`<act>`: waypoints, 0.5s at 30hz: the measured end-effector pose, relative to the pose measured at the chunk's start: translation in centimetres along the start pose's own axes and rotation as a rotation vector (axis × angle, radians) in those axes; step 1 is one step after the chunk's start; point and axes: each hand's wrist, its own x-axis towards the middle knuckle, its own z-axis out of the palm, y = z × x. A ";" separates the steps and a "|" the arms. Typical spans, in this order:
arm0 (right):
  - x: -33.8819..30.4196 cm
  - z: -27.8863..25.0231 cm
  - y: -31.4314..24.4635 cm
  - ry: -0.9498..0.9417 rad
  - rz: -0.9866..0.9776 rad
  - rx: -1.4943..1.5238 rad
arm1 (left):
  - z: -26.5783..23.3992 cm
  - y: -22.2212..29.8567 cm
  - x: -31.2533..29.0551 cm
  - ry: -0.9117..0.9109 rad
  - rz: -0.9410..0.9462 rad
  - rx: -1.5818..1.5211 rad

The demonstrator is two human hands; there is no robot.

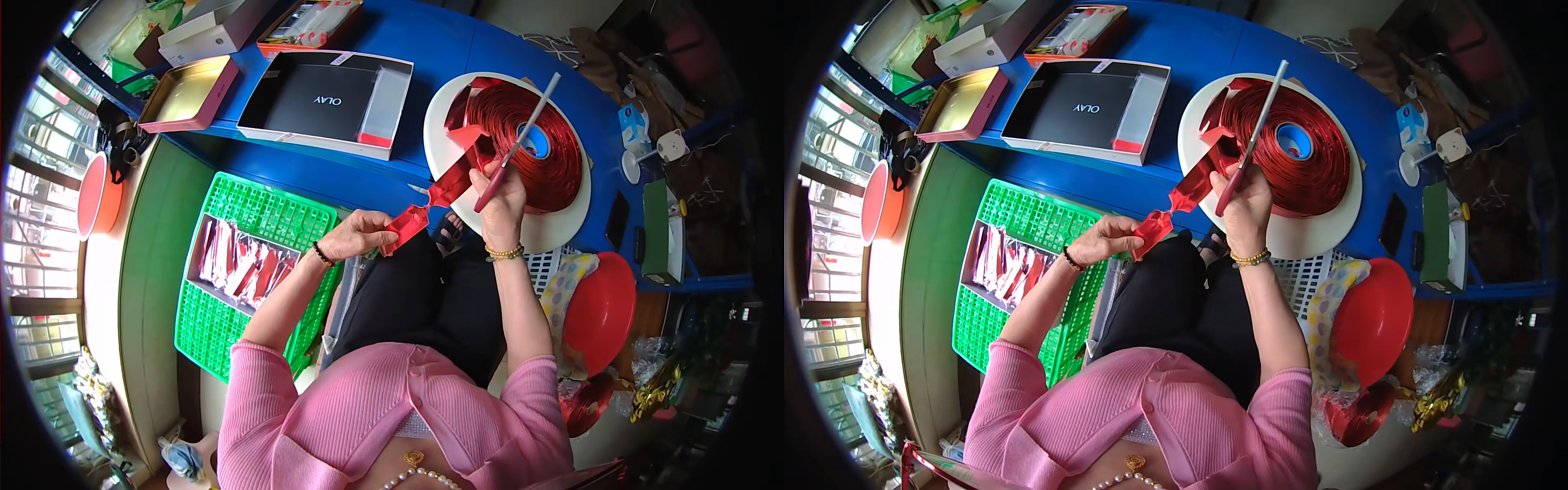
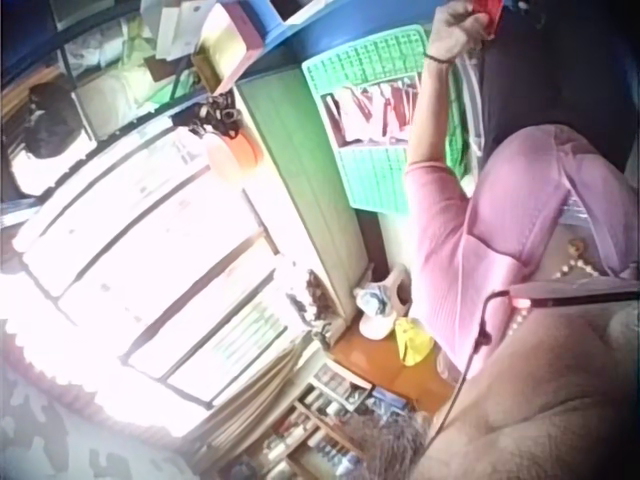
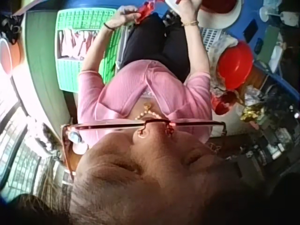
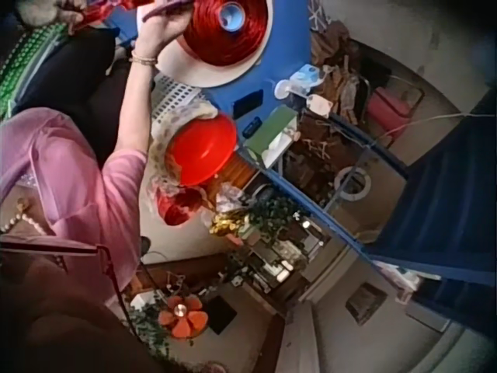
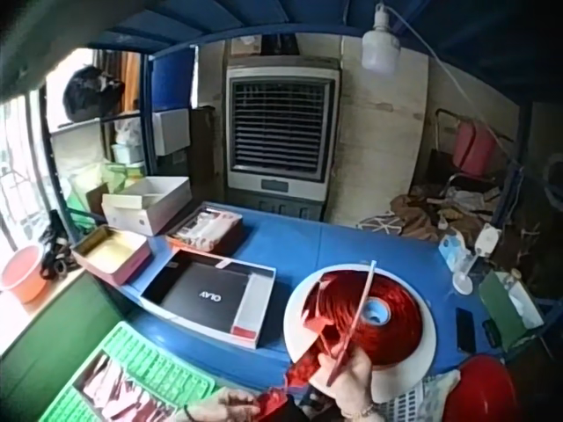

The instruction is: Cutting lengths of red ribbon and tying them into decorative bows for packaging.

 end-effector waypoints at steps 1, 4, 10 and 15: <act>0.0 0.0 0.2 0.014 0.026 -0.089 | 0.1 0.3 -0.1 0.002 -0.002 -0.001; -0.8 -1.2 0.9 -0.021 0.035 -0.345 | 0.0 1.2 -0.7 0.054 -0.092 0.014; -9.6 -7.3 4.3 -0.191 0.859 0.329 | -0.7 2.3 -1.2 0.238 -0.029 -0.065; -13.1 -8.5 5.1 -0.673 0.671 -0.352 | -0.6 1.8 -1.5 0.253 -0.058 -0.093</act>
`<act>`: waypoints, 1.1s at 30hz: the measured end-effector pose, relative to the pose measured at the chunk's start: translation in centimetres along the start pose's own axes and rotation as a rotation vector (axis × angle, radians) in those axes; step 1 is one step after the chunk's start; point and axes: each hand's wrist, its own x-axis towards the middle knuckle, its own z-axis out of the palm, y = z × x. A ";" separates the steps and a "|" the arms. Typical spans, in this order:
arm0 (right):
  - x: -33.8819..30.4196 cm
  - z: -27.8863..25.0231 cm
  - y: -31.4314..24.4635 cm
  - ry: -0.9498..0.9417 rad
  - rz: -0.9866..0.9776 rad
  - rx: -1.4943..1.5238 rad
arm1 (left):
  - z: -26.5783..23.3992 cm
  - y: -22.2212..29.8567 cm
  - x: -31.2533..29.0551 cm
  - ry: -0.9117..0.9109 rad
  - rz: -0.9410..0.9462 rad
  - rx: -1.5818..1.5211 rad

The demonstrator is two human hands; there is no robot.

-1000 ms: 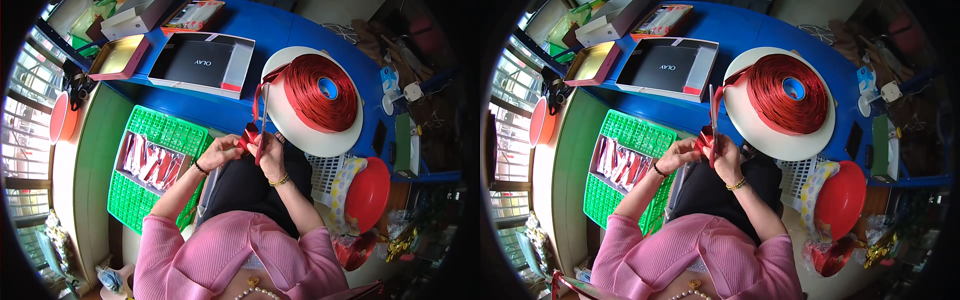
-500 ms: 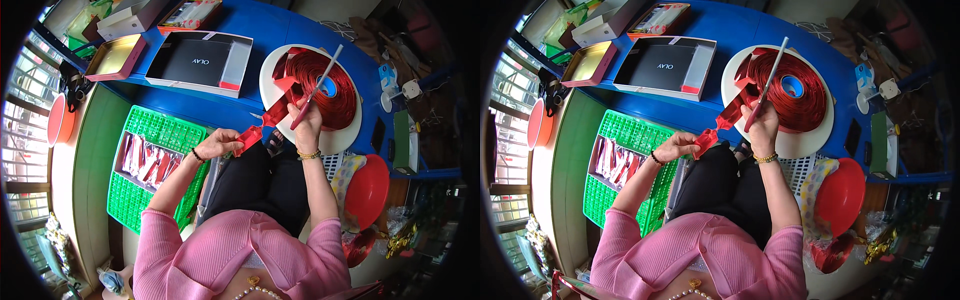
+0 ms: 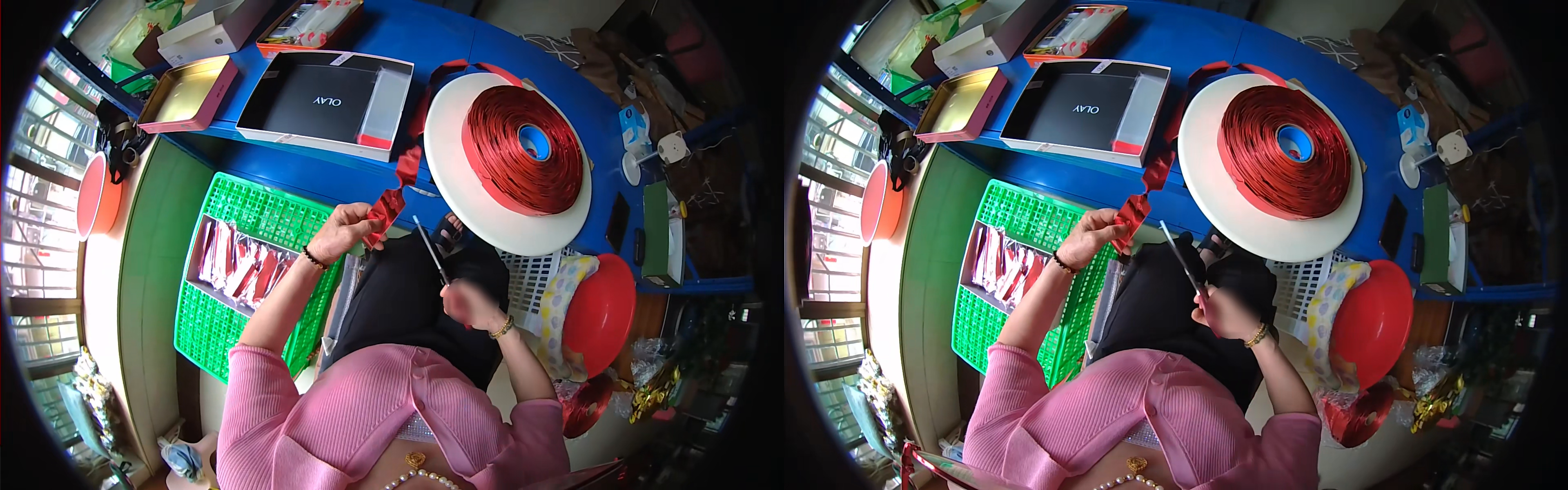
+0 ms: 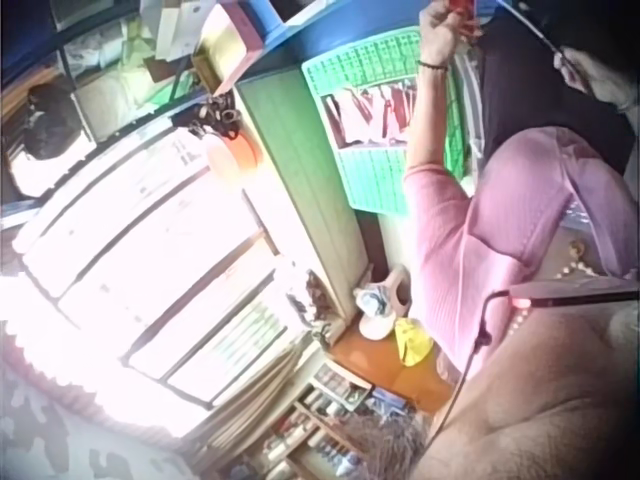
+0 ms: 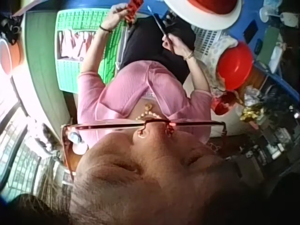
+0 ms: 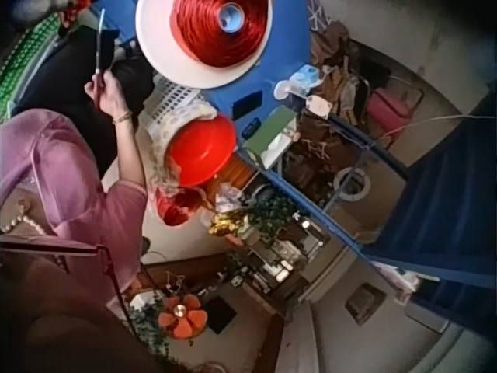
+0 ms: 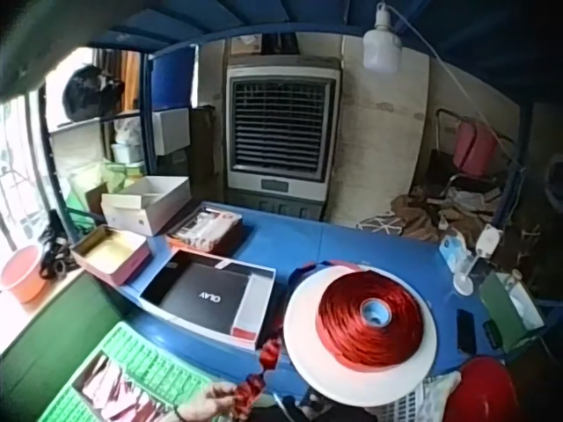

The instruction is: Cutting lengths of red ribbon and tying them into decorative bows for packaging.

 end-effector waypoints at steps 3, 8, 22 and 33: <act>0.7 0.6 -1.3 -0.032 -0.010 -0.057 | 0.8 -0.3 -0.2 -0.015 -0.013 -0.014; 2.1 1.2 -2.9 -0.002 -0.061 -0.229 | 1.3 -0.6 -0.4 -0.027 -0.058 0.040; 1.5 1.2 -5.5 0.138 0.025 -0.195 | 1.8 -0.6 0.7 -0.051 -0.091 0.026; 1.2 -12.2 -11.9 1.080 -0.214 -0.817 | 1.0 3.4 3.2 0.567 0.504 0.317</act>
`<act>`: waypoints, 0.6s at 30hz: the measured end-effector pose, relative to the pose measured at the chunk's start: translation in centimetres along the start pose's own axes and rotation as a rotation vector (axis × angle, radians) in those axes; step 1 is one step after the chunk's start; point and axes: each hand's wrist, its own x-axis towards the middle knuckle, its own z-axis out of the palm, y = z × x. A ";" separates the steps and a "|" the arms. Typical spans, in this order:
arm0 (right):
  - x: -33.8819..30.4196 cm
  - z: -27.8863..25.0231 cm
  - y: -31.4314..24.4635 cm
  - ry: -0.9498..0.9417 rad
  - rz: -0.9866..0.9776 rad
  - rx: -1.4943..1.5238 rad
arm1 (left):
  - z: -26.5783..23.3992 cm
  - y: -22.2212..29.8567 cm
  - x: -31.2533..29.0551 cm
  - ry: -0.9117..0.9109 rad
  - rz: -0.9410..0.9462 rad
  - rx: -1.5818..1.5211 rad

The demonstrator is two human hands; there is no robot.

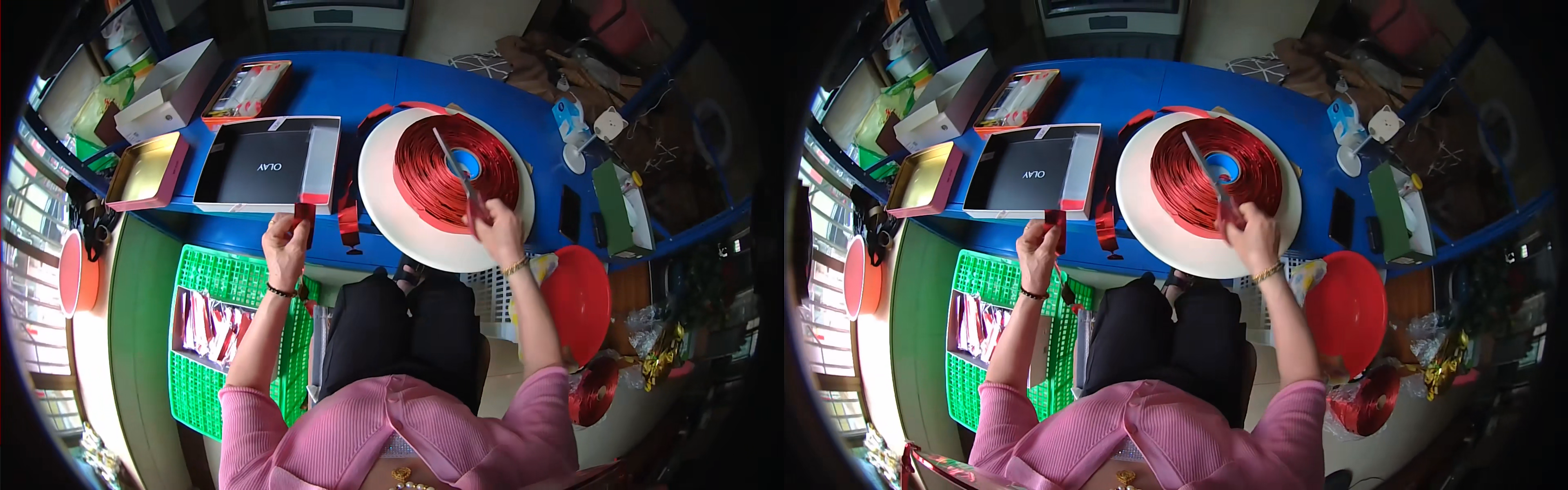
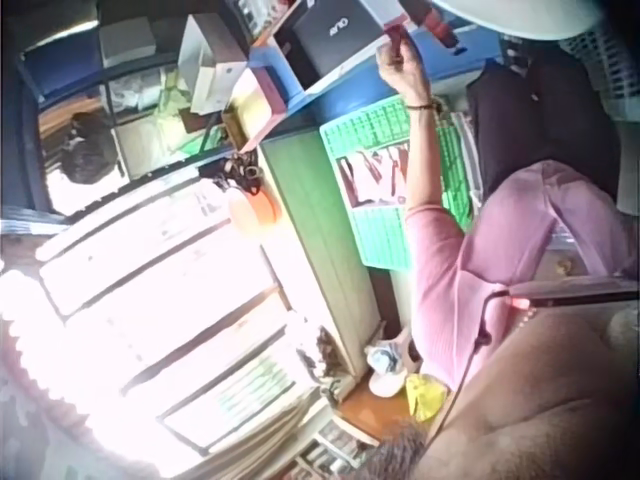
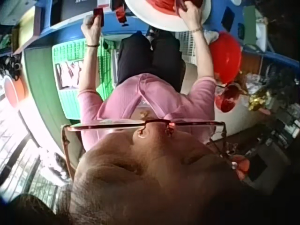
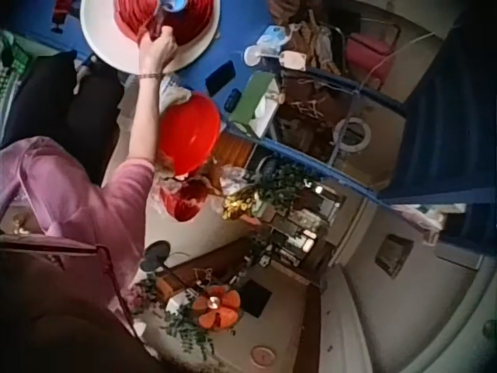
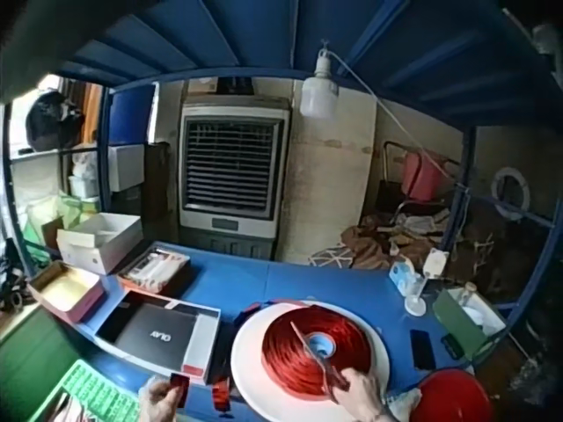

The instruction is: Cutting lengths of red ribbon and tying them into decorative bows for packaging.

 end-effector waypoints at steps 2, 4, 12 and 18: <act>2.3 -0.4 1.4 0.038 -0.041 -0.210 | 1.1 1.5 -0.5 0.035 0.216 0.115; 3.7 0.0 3.1 0.036 -0.077 -0.275 | 2.2 3.5 -1.4 -0.004 0.156 0.080; 1.3 1.2 0.8 0.299 -0.343 -0.166 | 3.1 6.3 -2.4 -0.087 -0.356 -0.468; -8.4 5.9 -10.6 -0.266 -0.335 0.669 | 3.7 6.8 -2.9 -0.081 -0.440 -0.697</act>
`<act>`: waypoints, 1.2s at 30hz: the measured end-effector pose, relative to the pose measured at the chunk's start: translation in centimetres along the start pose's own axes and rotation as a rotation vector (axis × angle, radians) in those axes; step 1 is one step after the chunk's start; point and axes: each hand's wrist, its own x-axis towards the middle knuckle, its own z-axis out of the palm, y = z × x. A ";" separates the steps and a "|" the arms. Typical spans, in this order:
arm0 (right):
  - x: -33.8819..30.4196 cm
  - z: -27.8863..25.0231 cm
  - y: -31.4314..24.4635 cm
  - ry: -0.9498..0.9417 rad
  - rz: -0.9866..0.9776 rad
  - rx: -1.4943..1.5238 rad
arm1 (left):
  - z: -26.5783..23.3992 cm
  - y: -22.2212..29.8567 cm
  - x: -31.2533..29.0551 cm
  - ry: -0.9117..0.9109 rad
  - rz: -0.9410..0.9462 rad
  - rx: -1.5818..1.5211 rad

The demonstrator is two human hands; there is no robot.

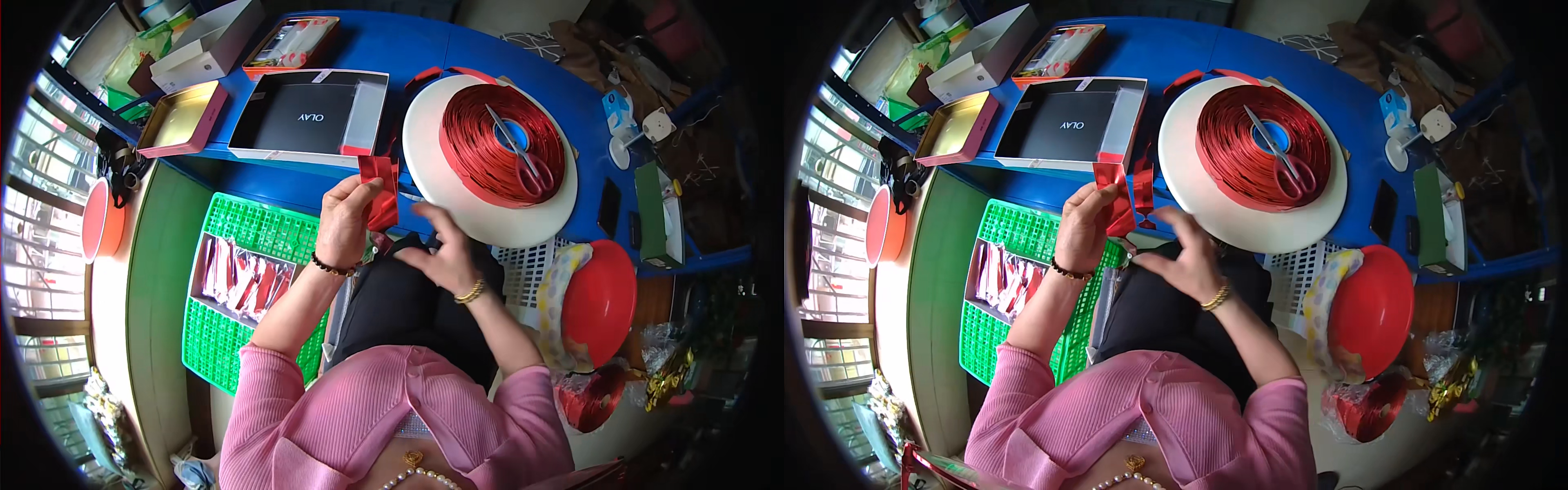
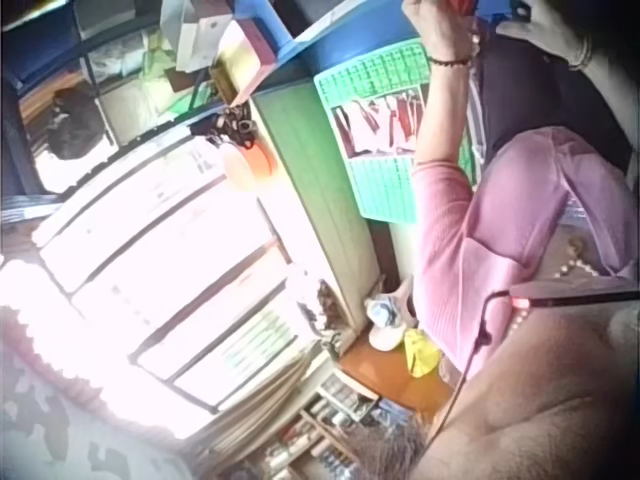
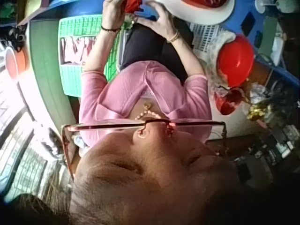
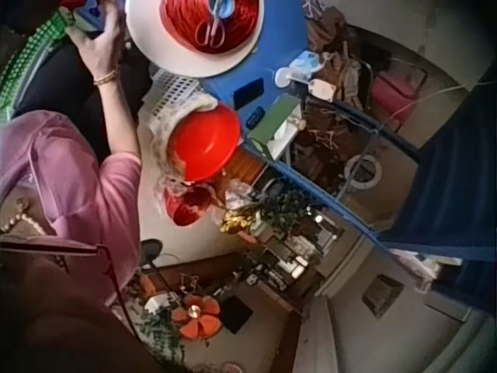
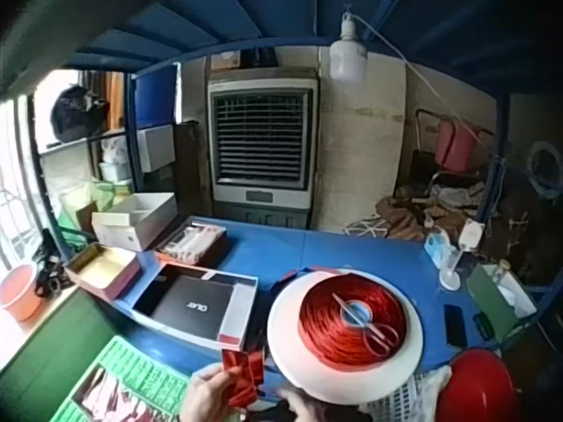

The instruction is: Cutting lengths of red ribbon and tying them into decorative bows for packaging.

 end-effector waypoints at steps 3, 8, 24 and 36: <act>0.3 3.5 -0.6 -0.055 -0.147 0.056 | 0.7 0.9 -0.5 -0.002 0.002 -0.088; 0.5 3.6 -2.3 0.090 -0.312 -0.013 | -1.8 0.7 0.6 0.021 -0.021 -0.113; 4.8 -0.4 -2.6 -0.079 -0.310 0.329 | -4.5 1.4 2.8 -0.880 -0.122 0.410; 5.7 -0.8 -1.0 -0.067 -0.300 0.283 | -2.1 -2.4 1.1 -0.661 -0.005 0.635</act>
